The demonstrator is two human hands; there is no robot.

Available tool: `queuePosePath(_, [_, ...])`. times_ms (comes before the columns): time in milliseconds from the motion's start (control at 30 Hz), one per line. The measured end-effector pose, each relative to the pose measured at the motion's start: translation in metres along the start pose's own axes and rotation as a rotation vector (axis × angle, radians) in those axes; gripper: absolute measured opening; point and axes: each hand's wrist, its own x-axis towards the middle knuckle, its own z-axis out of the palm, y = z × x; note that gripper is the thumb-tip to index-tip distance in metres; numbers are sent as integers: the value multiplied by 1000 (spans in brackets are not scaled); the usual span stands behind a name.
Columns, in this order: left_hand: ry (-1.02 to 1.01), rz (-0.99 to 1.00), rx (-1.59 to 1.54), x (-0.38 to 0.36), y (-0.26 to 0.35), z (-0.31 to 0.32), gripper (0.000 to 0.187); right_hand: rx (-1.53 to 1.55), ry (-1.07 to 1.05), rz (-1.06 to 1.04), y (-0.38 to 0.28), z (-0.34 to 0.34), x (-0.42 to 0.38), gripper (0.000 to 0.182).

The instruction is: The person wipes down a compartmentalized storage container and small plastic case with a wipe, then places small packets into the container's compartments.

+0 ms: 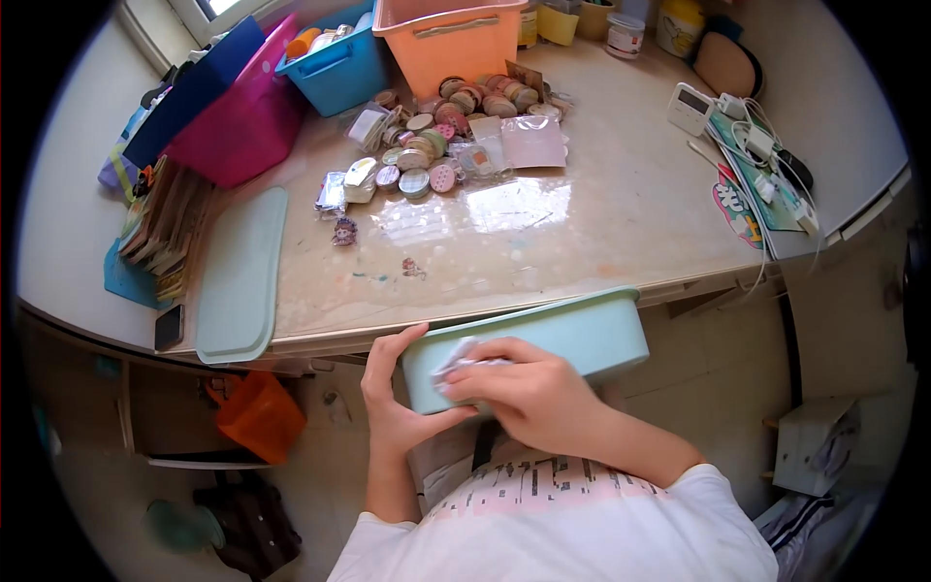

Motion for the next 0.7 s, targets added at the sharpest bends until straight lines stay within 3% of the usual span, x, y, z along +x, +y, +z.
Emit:
queuePosePath(100, [22,27,-39,-5,-16,-5,92,-188,72,239,10,-52,-24,28])
queuePosePath(200, [30,29,-51,-4,-11,-4,92,-176,127,351,9,-83,-32,30])
queuePosePath(400, [-12,-32,-56,-8,-12,-2,90,18,-165,-73,7,3,9,33])
queuePosePath(500, [-58,-69,-27,-16,-15,-10,91,-3,-272,-38,4,16,7,30])
queuePosePath(700, [-65,-130,-136,-23,-35,-21,100,-79,24,147,16,-58,-26,16])
